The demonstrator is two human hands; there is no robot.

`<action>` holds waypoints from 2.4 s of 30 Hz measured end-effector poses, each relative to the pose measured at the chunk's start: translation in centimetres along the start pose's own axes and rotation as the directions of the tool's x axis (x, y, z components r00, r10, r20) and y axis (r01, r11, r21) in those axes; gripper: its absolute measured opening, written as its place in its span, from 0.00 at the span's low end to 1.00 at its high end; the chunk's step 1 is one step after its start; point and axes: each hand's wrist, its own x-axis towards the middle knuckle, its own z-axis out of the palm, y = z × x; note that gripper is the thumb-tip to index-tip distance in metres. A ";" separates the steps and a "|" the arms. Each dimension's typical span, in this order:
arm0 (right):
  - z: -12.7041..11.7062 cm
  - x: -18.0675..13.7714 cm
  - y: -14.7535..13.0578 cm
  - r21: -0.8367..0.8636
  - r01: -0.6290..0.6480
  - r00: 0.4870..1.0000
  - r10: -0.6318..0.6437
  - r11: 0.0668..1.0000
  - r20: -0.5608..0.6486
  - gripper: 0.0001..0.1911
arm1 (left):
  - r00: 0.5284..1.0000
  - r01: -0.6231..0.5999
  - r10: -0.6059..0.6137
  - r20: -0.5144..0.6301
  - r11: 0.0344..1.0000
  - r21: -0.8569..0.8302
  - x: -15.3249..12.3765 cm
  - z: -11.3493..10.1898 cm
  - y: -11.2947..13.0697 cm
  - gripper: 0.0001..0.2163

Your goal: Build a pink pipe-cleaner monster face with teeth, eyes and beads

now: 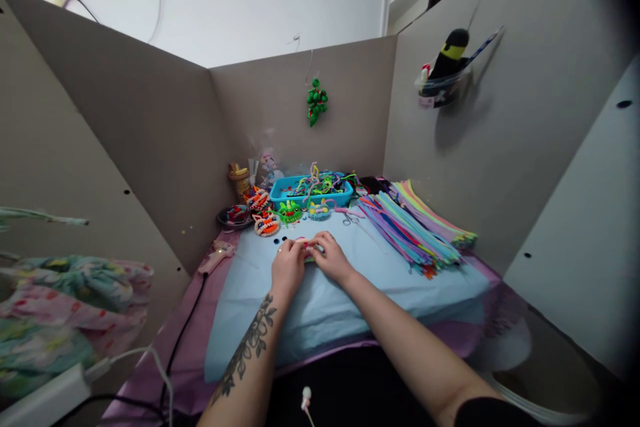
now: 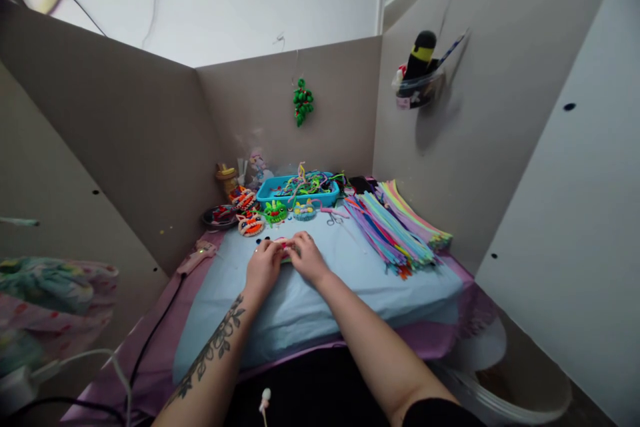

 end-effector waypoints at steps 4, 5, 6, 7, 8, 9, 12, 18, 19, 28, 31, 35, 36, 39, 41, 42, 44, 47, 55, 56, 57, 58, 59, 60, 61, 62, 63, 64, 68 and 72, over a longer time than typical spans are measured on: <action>-0.2 0.0 -0.3 -0.006 0.007 1.000 -0.007 1.000 0.006 0.07 | 1.000 -0.013 0.013 -0.016 1.000 -0.013 -0.2 0.2 -0.2 0.08; -0.2 0.0 -0.4 -0.010 0.012 1.000 -0.012 1.000 0.008 0.07 | 1.000 -0.015 0.015 -0.021 1.000 -0.017 -0.2 0.3 -0.3 0.08; -0.2 0.0 -0.4 -0.013 0.015 1.000 -0.015 1.000 0.009 0.08 | 1.000 -0.016 0.016 -0.027 1.000 -0.021 -0.3 0.3 -0.3 0.08; -0.2 0.0 -0.5 -0.017 0.017 1.000 -0.017 1.000 0.010 0.08 | 0.999 -0.017 0.016 -0.033 1.000 -0.025 -0.3 0.4 -0.3 0.08; -0.2 0.0 -0.5 -0.021 0.018 1.000 -0.018 1.000 0.010 0.08 | 0.999 -0.016 0.015 -0.038 1.000 -0.027 -0.3 0.5 -0.3 0.08; -0.2 0.0 -0.5 -0.025 0.020 1.000 -0.019 0.999 0.012 0.08 | 0.999 -0.015 0.013 -0.042 0.999 -0.028 -0.3 0.6 -0.3 0.08; -0.1 -0.1 -0.7 -0.039 0.034 0.999 -0.032 0.999 0.027 0.10 | 0.999 -0.007 0.006 -0.048 1.000 -0.023 -0.3 0.9 -0.4 0.07; 0.0 -0.1 -0.8 -0.036 0.030 0.999 -0.029 0.999 0.030 0.10 | 1.000 0.005 -0.005 -0.028 1.000 0.019 -0.3 0.8 -0.2 0.07; 0.0 -0.1 -0.8 -0.028 0.023 1.000 -0.022 0.999 0.022 0.10 | 1.000 0.006 -0.006 -0.023 1.000 0.031 -0.4 0.8 -0.1 0.07; 0.0 0.0 -0.4 0.033 -0.015 1.000 0.015 0.999 -0.021 0.07 | 0.999 0.028 -0.030 0.012 0.988 0.154 -0.1 0.5 1.1 0.07; 0.1 -0.1 -0.5 0.054 -0.019 0.999 0.020 0.998 -0.025 0.07 | 0.999 0.050 -0.051 -0.001 0.985 0.167 -0.2 0.7 1.2 0.06; 0.1 -0.2 -0.6 0.079 -0.018 0.999 0.020 0.997 -0.028 0.07 | 0.994 0.109 -0.103 -0.045 0.979 0.170 -0.6 1.2 1.3 0.06; 0.1 -0.2 -0.6 0.084 -0.018 0.999 0.021 0.996 -0.029 0.07 | 0.991 0.126 -0.117 -0.057 0.978 0.169 -0.7 1.3 1.3 0.07; 0.0 -0.2 -0.5 0.094 -0.027 0.999 0.031 0.995 -0.040 0.08 | 0.987 0.152 -0.141 -0.079 0.975 0.162 -0.9 1.3 1.1 0.08; -0.1 -0.2 -0.6 0.098 -0.035 0.998 0.040 0.995 -0.045 0.07 | 0.989 0.140 -0.130 -0.074 0.978 0.153 -1.0 1.2 1.0 0.07; -0.1 -0.2 -0.6 0.099 -0.038 0.998 0.043 0.994 -0.045 0.07 | 0.990 0.130 -0.121 -0.071 0.980 0.148 -1.0 1.1 1.0 0.07; -0.1 -0.1 -0.7 0.097 -0.041 0.998 0.046 0.994 -0.044 0.07 | 0.992 0.116 -0.108 -0.068 0.983 0.140 -1.1 1.1 1.0 0.07; -0.1 -0.1 -0.9 0.090 -0.039 0.998 0.043 0.995 -0.038 0.07 | 0.992 0.115 -0.107 -0.070 0.984 0.133 -1.0 1.3 1.0 0.07; -0.2 -0.1 -0.7 0.096 -0.006 0.999 0.002 0.995 0.037 0.08 | 0.994 0.103 -0.097 -0.053 0.989 0.110 -0.8 1.5 0.9 0.06; -0.1 -0.1 -0.6 0.096 -0.006 0.999 0.002 0.995 0.040 0.08 | 0.994 0.102 -0.097 -0.052 0.989 0.107 -0.8 1.5 0.9 0.06; -0.1 -0.1 -0.5 0.095 -0.009 0.999 0.005 0.995 0.041 0.08 | 0.994 0.103 -0.098 -0.052 0.989 0.103 -0.8 1.5 0.9 0.06; 0.0 -0.1 -0.4 0.094 -0.014 0.999 0.010 0.995 0.041 0.07 | 0.994 0.103 -0.099 -0.052 0.990 0.099 -0.8 1.5 0.9 0.06; 0.1 -0.1 -0.2 0.092 -0.020 0.999 0.016 0.996 0.039 0.07 | 0.994 0.103 -0.099 -0.052 0.990 0.095 -0.8 1.6 0.8 0.06; 0.1 -0.1 -0.1 0.090 -0.027 0.999 0.023 0.996 0.038 0.07 | 0.994 0.103 -0.099 -0.053 0.991 0.090 -0.8 1.6 0.8 0.06; 0.2 -0.1 0.0 0.088 -0.033 0.999 0.030 0.996 0.038 0.07 | 0.994 0.102 -0.098 -0.054 0.991 0.085 -0.8 1.6 0.8 0.06; 0.2 -0.1 0.0 0.085 -0.040 0.999 0.036 0.996 0.039 0.07 | 0.994 0.101 -0.097 -0.055 0.992 0.079 -0.8 1.6 0.8 0.07; 0.3 -0.1 0.1 0.082 -0.046 0.998 0.042 0.996 0.040 0.07 | 0.994 0.098 -0.094 -0.054 0.993 0.071 -0.8 1.6 0.7 0.07; 0.3 -0.1 0.2 0.078 -0.051 0.998 0.048 0.996 0.042 0.06 | 0.994 0.095 -0.092 -0.053 0.994 0.062 -0.8 1.6 0.7 0.07; 0.2 -0.2 0.1 0.060 -0.068 0.997 0.066 0.996 0.040 0.06 | 0.996 0.081 -0.080 -0.048 0.997 0.017 -0.7 1.5 0.6 0.08; 0.1 -0.1 0.0 0.042 -0.074 0.997 0.073 0.996 0.039 0.06 | 0.996 0.079 -0.080 -0.045 0.997 -0.026 -0.6 1.7 0.4 0.09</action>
